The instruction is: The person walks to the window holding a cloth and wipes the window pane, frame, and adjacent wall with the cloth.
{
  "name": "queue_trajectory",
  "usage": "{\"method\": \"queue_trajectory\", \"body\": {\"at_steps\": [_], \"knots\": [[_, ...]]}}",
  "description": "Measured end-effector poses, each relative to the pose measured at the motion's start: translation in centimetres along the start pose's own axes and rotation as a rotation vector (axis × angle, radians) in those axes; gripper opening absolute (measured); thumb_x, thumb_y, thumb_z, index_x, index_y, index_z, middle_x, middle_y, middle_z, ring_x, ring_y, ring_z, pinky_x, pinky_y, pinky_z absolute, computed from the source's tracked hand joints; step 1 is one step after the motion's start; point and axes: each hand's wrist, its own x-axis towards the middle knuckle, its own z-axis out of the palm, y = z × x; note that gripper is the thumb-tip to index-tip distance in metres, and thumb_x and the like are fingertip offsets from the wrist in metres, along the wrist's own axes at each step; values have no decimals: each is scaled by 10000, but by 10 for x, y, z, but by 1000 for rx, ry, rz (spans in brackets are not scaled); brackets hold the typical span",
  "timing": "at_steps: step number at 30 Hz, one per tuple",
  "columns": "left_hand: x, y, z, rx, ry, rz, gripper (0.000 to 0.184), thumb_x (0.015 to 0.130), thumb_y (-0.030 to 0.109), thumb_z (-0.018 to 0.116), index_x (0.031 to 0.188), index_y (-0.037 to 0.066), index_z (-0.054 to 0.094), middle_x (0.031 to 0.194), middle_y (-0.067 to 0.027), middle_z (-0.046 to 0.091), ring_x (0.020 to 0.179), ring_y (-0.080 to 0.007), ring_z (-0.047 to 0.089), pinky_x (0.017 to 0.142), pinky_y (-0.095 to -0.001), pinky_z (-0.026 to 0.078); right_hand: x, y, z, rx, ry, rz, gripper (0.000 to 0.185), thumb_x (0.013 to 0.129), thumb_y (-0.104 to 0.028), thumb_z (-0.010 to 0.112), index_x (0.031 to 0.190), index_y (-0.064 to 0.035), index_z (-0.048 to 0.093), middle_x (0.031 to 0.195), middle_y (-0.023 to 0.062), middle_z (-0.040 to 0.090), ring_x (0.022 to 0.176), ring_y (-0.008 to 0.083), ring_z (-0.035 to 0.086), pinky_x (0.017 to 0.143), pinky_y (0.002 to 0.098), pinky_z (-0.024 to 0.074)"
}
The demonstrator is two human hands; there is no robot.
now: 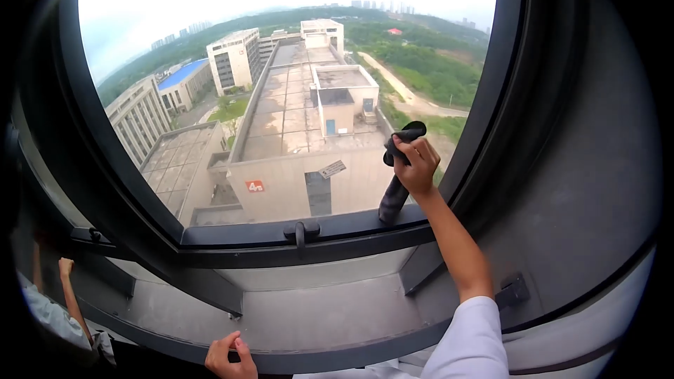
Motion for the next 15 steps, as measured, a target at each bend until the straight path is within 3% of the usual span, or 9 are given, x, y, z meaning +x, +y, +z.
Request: {"method": "queue_trajectory", "body": {"at_steps": [4, 6, 10, 15], "knots": [[-2, -3, -2, 6, -29, 42, 102, 890, 141, 636, 919, 93, 721, 680, -106, 619, 595, -306, 592, 547, -389, 467, 11, 7, -14, -61, -119, -23, 179, 680, -12, 797, 798, -103, 699, 663, 42, 492, 600, 241, 560, 539, 354, 433], [-1, -1, -2, 14, -51, 38, 101, 889, 138, 638, 923, 91, 721, 681, -108, 620, 597, -304, 594, 549, -389, 471, 53, 11, -6, -29, 57, 123, 181, 700, -1, 793, 850, -68, 718, 710, 69, 550, 630, 263, 576, 572, 348, 453], [-4, -2, -3, 20, -61, 42, 102, 887, 136, 638, 929, 89, 719, 676, -107, 614, 596, -303, 593, 548, -389, 471, 103, 12, 20, 15, 231, 62, 193, 707, 19, 778, 868, -65, 715, 719, 70, 550, 643, 261, 567, 573, 342, 450], [-4, -3, -3, -8, -43, 29, 103, 887, 132, 636, 931, 85, 716, 675, -110, 609, 601, -305, 595, 550, -396, 472, 12, -11, 6, 35, -118, -136, 166, 687, -14, 779, 767, -111, 672, 653, 28, 454, 582, 212, 529, 528, 346, 432]]}}
